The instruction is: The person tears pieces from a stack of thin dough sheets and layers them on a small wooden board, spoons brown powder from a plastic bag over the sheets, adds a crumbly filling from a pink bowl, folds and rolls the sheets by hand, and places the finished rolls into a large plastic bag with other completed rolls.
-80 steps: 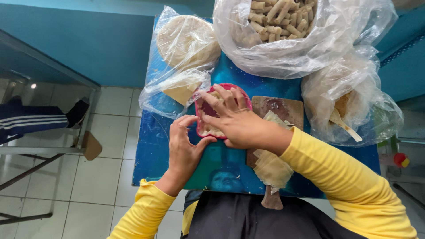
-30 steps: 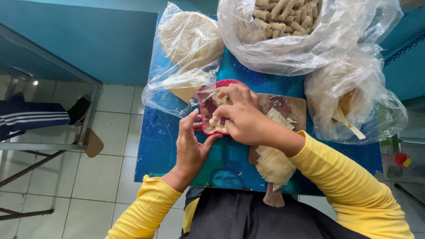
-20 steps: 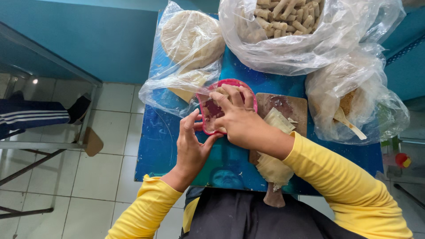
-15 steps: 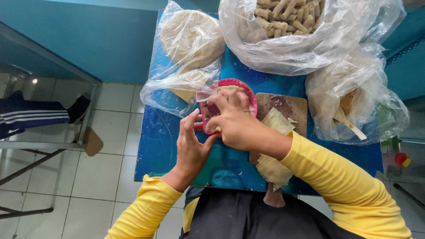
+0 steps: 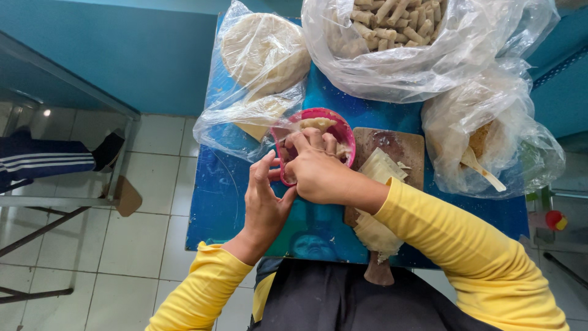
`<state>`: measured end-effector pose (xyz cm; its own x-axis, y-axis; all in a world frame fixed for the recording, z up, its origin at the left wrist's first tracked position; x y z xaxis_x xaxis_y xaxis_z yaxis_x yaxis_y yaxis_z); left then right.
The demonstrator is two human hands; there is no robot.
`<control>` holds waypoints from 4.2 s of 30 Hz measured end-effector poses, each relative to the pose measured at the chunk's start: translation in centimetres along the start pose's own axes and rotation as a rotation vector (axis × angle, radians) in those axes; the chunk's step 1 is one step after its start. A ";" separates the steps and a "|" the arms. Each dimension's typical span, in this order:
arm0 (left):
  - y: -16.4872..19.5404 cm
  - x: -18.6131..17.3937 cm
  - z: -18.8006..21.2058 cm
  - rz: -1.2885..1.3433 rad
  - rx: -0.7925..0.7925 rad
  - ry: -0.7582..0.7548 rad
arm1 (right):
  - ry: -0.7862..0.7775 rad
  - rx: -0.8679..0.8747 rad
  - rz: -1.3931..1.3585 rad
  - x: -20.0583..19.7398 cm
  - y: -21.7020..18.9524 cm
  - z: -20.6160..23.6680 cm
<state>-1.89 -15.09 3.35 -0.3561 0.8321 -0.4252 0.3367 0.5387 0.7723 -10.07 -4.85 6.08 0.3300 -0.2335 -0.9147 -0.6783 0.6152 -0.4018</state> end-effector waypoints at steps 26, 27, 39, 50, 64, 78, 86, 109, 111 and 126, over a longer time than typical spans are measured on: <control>0.8 0.2 -0.1 -0.014 0.045 0.031 | 0.042 -0.039 0.058 -1.7 0.8 1.9; 0.8 0.2 -0.1 -0.011 0.045 0.031 | 0.040 -0.049 0.049 -1.6 0.6 1.8; 0.3 0.3 0.2 -0.012 0.025 0.016 | -0.022 0.061 -0.147 -0.6 1.6 1.0; 0.1 0.6 0.5 -0.004 0.027 -0.013 | -0.086 0.079 0.139 0.5 0.4 -0.1; 0.7 0.6 0.8 -0.010 0.031 -0.005 | -0.052 0.141 -0.113 0.5 1.8 0.7; 8.3 4.6 3.8 -0.215 0.183 -0.108 | 0.132 0.013 -0.407 -7.3 8.0 17.6; 9.9 12.5 5.9 -0.182 0.126 -0.425 | 0.176 0.083 0.009 -2.1 9.0 23.1; 5.8 15.2 4.6 -0.401 0.106 -0.540 | 0.228 -0.170 0.926 -0.9 9.4 23.1; 5.8 15.1 4.5 -0.399 0.107 -0.535 | 0.249 -0.204 1.025 -0.9 9.7 22.6; 5.5 14.8 3.3 -0.364 0.100 -0.553 | 0.290 -0.026 1.089 -1.9 14.6 16.7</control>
<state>-2.46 0.64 -0.31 0.0283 0.5256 -0.8503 0.3686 0.7852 0.4976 -9.68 17.19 2.72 -0.6087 0.2496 -0.7531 -0.5263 0.5833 0.6187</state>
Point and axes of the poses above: each hand's wrist, its own z-axis away from the middle knuckle, its own x-axis out of the palm, y = z × x, the point moved 6 cm from there along -z, towards the middle knuckle, and after that the axes turned 3 degrees about z, right-handed, at the moved point
